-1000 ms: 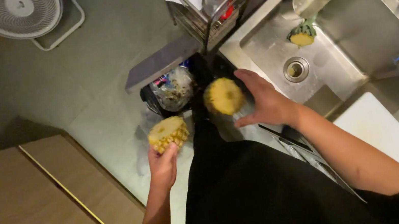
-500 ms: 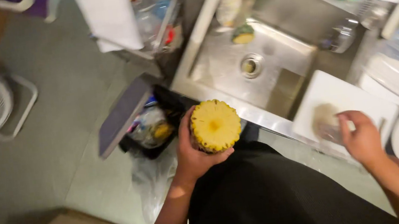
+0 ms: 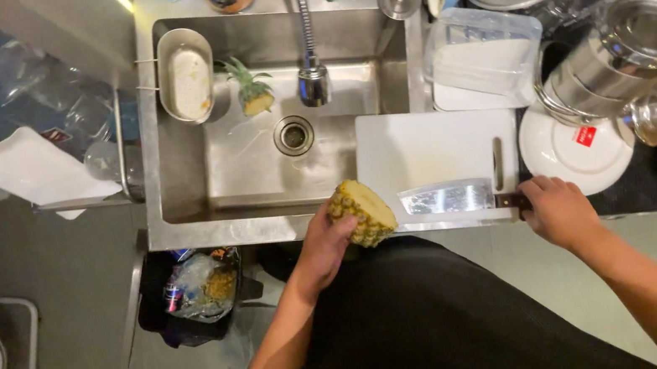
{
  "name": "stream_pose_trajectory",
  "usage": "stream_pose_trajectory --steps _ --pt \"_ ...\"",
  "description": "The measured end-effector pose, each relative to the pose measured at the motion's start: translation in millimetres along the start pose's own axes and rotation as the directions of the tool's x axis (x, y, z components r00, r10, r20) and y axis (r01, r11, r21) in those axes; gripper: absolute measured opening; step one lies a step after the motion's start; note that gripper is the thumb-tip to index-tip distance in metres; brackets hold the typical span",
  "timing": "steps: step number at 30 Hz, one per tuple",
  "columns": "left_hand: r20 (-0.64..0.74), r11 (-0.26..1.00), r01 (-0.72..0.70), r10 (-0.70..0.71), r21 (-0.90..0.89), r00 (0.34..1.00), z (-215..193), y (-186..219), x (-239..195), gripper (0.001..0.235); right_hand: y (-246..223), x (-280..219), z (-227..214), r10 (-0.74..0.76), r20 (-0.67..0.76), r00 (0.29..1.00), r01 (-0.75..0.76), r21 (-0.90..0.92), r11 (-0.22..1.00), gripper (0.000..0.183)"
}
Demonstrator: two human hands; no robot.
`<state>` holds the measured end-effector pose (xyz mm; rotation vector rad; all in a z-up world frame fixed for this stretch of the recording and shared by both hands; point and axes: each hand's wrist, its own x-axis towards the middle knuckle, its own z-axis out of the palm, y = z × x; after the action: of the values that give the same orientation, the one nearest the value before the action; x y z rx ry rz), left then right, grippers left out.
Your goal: Cutting a whole pineapple into pieces on a cutting board using a knife.
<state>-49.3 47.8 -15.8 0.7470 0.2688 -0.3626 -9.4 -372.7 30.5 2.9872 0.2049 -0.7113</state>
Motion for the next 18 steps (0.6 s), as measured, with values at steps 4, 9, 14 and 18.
stream_pose_trajectory --steps 4,9,14,18 --pt "0.001 0.952 0.307 -0.307 -0.014 0.952 22.8 -1.6 21.8 0.063 11.7 9.3 17.7 -0.232 -0.117 0.966 0.236 0.022 0.971 0.036" --pt "-0.090 0.859 0.508 -0.503 0.062 0.860 24.0 -5.0 41.4 0.065 9.8 -16.6 9.7 -0.270 0.036 0.962 0.258 0.199 0.945 0.048" --pt "-0.160 0.764 0.616 -0.595 0.190 0.788 55.3 -0.8 72.1 0.067 -6.9 -45.9 -13.5 -0.187 0.058 0.981 0.134 0.500 0.856 0.044" --pt "-0.281 0.650 0.702 -0.643 0.291 0.712 87.0 -8.9 101.8 0.071 -42.6 -50.2 -41.4 0.117 0.267 0.956 -0.267 0.642 0.719 0.046"
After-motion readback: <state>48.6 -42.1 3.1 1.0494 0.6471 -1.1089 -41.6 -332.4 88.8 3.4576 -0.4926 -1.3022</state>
